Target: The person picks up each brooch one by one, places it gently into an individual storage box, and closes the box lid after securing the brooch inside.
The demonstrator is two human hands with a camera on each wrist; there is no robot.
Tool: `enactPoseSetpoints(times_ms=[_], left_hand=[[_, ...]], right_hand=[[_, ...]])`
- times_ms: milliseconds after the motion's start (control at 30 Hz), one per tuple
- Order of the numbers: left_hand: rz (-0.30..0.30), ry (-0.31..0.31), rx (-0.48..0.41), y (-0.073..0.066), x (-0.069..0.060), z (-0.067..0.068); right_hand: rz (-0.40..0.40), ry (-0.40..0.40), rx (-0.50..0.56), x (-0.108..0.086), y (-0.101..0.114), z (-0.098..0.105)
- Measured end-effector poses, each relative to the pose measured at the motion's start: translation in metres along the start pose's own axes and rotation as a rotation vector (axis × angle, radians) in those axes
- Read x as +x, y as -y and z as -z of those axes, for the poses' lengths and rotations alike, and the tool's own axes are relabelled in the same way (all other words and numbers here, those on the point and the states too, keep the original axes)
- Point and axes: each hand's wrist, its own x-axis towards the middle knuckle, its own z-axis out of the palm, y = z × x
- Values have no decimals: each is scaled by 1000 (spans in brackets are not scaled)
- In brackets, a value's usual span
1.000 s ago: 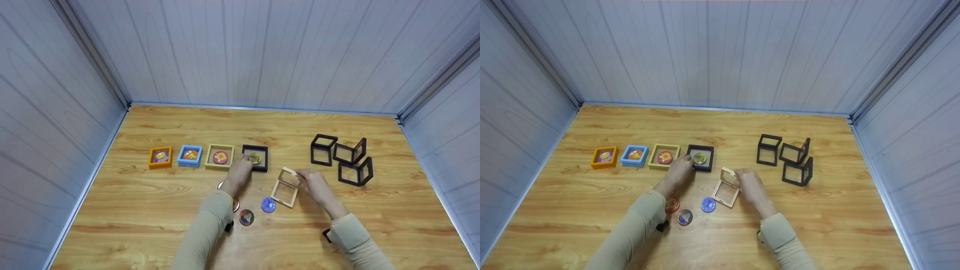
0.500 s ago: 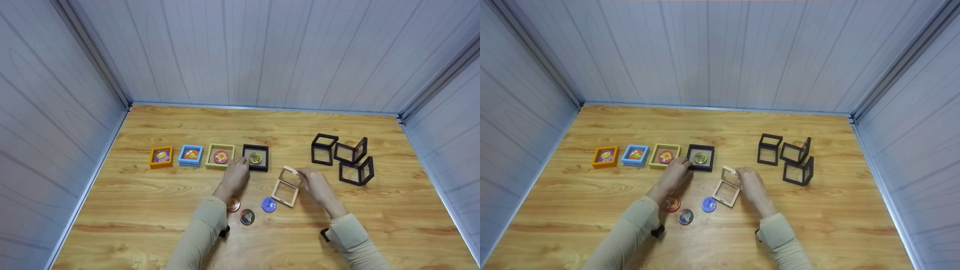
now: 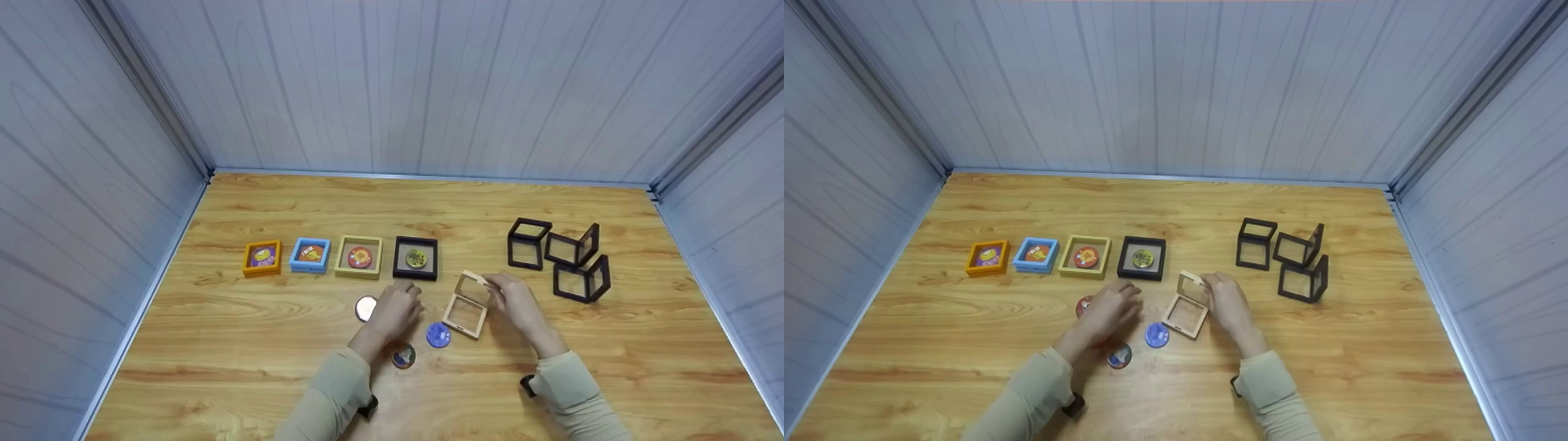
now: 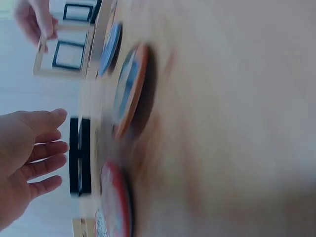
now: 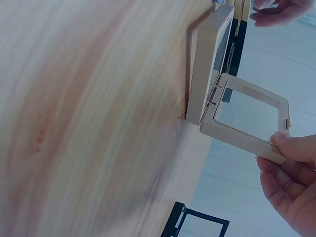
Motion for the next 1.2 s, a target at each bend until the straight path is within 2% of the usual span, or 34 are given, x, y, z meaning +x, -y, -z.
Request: enactPoseSetpoints(times_ms=[167,300,433,767,1000,1200], left_hand=[[40,106,-60,-18,-9,-2],[78,151,-81,-29,-14,-5],[94,145,-69,-37,-18,-10],[184,114,-56,-56,-24,-25],[206,76,-68,-61,-25,-28],[217,90,-109,-63,-25,-27]], right_hand=[[21,-12,10,0,0,0],[26,-14,13,0,0,1],[22,-16,15,0,1,1],[54,-51,5,-1,0,0],[29,-41,24,-2,1,-1],[8,-37,28,-3,0,-2]])
